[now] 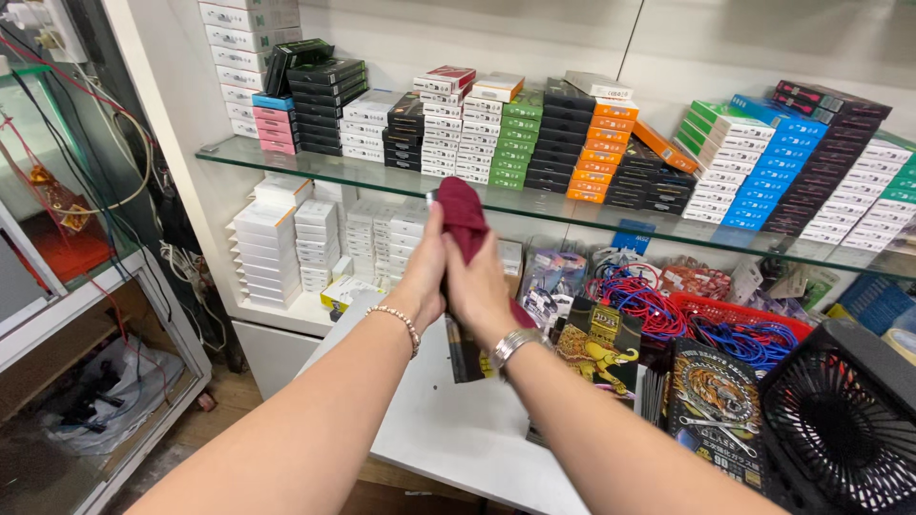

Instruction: The person wipes the surfaces of multiple small product boxes with a maroon cloth, then stacks them on a glass shelf. The person repeats this process for several boxes, handling them one at a time and placing them in neat stacks.

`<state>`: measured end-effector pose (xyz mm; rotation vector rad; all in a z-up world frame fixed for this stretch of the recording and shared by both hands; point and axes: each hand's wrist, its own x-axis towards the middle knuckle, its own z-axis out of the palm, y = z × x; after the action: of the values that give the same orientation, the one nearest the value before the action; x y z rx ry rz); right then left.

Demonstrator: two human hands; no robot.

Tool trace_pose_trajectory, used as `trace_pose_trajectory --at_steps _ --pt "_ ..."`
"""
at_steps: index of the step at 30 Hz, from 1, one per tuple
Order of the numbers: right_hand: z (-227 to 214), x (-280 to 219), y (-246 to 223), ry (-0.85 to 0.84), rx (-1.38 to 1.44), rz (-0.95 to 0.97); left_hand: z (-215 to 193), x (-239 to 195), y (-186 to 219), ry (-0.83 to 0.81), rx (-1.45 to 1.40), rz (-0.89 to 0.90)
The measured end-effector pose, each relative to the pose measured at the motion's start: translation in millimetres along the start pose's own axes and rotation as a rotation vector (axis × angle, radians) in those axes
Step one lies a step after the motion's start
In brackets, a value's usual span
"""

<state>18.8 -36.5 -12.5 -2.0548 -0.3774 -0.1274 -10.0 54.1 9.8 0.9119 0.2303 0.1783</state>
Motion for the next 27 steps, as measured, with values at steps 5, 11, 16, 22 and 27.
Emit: trace_pose_trajectory --at_steps 5,11,16,22,27 --pt "4 -61 20 0.005 -0.019 -0.384 -29 16 23 0.087 -0.072 0.134" --pt "-30 -34 30 -0.188 0.635 0.249 -66 39 37 0.298 0.04 0.245" --pt "-45 -5 -4 -0.673 0.747 0.357 -62 26 10 0.585 0.621 0.252" --pt "-30 -13 -38 -0.465 0.494 0.116 -20 -9 31 0.136 0.388 -0.001" --pt "-30 7 -43 -0.524 0.925 0.055 -3 -16 40 -0.238 -0.009 -0.064"
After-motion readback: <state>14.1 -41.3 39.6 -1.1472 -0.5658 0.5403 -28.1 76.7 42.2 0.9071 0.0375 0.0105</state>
